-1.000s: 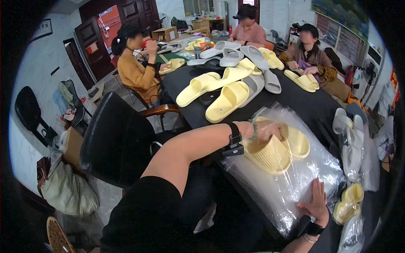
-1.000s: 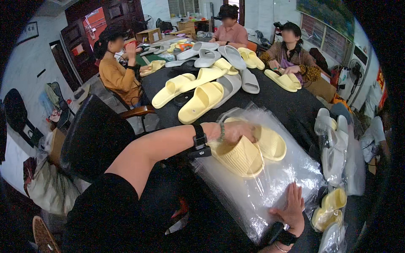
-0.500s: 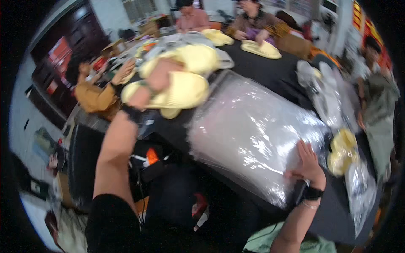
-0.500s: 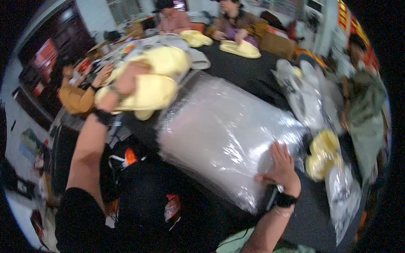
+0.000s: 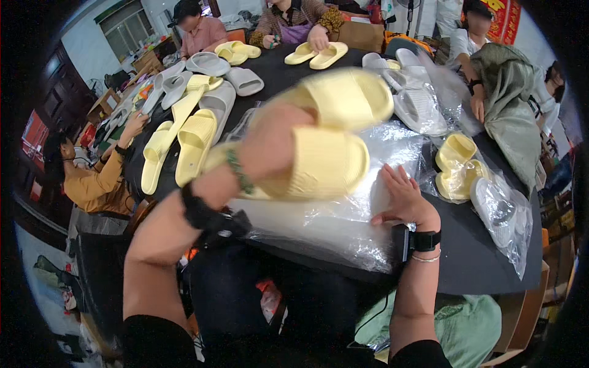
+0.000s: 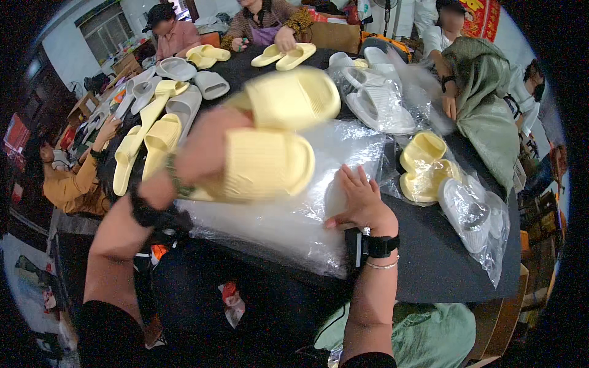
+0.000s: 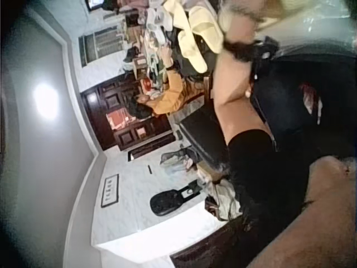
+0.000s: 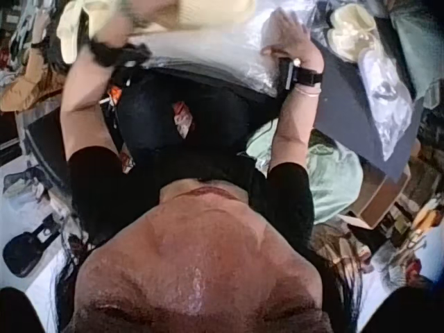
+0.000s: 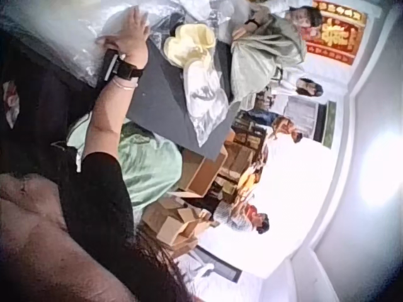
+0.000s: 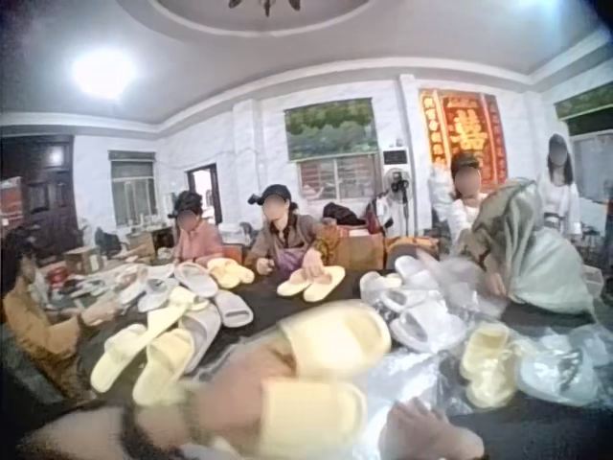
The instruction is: Packing pairs of slippers into plastic bags at a shared work table.
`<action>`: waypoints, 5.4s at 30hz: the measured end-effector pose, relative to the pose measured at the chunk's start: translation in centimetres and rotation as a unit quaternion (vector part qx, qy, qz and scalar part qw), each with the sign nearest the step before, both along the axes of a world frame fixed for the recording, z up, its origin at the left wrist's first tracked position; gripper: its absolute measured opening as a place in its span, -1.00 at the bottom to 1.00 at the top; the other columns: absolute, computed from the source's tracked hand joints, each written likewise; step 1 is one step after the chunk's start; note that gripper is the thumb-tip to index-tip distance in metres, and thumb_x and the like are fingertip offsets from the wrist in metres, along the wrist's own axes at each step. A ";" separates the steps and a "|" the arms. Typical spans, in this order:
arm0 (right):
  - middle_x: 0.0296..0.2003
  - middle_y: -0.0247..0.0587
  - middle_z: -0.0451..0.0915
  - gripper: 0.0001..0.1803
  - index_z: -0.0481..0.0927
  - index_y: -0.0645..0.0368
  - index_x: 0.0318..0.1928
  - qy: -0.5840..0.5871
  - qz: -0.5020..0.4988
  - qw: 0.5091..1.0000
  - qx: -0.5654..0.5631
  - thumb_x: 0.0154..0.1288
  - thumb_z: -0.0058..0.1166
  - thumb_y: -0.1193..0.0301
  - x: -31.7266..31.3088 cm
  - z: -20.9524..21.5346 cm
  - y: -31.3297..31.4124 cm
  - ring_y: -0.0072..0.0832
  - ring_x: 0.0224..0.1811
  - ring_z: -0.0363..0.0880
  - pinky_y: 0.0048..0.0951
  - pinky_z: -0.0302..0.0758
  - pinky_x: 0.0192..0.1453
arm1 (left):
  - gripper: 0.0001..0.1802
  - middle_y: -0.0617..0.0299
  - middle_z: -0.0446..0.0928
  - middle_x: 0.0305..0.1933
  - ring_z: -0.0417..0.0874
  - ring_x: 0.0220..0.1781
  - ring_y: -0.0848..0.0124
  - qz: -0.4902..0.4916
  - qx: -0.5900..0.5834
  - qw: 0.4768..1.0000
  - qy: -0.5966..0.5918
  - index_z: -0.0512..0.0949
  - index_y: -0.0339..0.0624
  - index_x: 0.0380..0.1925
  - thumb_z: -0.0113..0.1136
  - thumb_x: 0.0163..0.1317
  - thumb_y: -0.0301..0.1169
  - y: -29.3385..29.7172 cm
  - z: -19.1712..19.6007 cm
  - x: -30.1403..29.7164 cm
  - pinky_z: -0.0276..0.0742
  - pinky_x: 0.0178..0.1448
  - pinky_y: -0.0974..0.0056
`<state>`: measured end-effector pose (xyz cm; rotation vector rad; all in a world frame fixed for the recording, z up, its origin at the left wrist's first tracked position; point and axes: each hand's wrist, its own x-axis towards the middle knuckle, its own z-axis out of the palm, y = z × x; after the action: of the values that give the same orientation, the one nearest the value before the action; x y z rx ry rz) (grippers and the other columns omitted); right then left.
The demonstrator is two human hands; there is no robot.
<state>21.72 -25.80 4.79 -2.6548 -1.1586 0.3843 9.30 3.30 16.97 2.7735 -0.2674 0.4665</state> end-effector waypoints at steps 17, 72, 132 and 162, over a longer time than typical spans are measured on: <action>0.51 -0.05 0.00 0.45 0.01 0.10 0.50 0.025 -0.010 0.999 0.031 -0.44 0.57 -0.03 -0.2 0.6 0.7 -0.09 0.60 -0.29 0.00 -0.25 0.60 | -0.39 -0.04 0.40 0.31 0.36 0.33 0.03 -0.077 -0.069 0.994 0.037 0.50 -0.15 0.17 0.33 0.01 -0.56 0.1 -12.7 2.6 0.29 0.41 0.12; 0.53 -0.13 -0.04 0.42 0.06 0.19 0.49 0.012 -0.004 1.000 0.017 -0.41 0.52 -0.10 -0.3 0.5 1.0 -0.10 0.61 -0.31 0.02 -0.22 0.59 | -0.80 -0.10 0.63 -0.32 0.63 -0.24 -0.11 0.087 0.032 0.989 -0.118 0.68 -0.16 -0.40 0.18 0.13 -0.29 6.1 -9.5 4.7 0.55 -0.12 -0.01; 0.53 -0.18 -0.03 0.42 0.08 0.18 0.48 0.004 -0.007 1.000 0.009 -0.44 0.54 -0.06 -0.1 -0.6 1.4 0.00 0.59 -0.30 0.17 -0.29 0.56 | -0.26 0.06 0.32 0.37 0.47 0.31 0.04 0.660 0.303 0.685 0.047 0.50 0.18 0.20 0.23 0.07 0.26 28.2 4.1 -6.1 0.43 0.22 -0.12; 0.51 -0.11 0.01 0.31 0.11 0.20 0.47 0.008 0.028 0.996 0.089 -0.26 0.45 -0.15 -0.5 -1.0 0.8 -0.03 0.59 -0.29 0.02 -0.23 0.58 | -0.24 -0.07 0.16 0.49 0.06 0.53 -0.14 0.020 0.096 0.983 0.153 0.41 0.05 0.30 0.12 0.19 0.22 -3.5 -12.3 -2.8 -0.13 0.46 -0.42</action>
<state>21.17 -24.97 3.83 -2.4662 -1.2061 0.2949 6.48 -0.17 4.68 2.9901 -0.1911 0.0174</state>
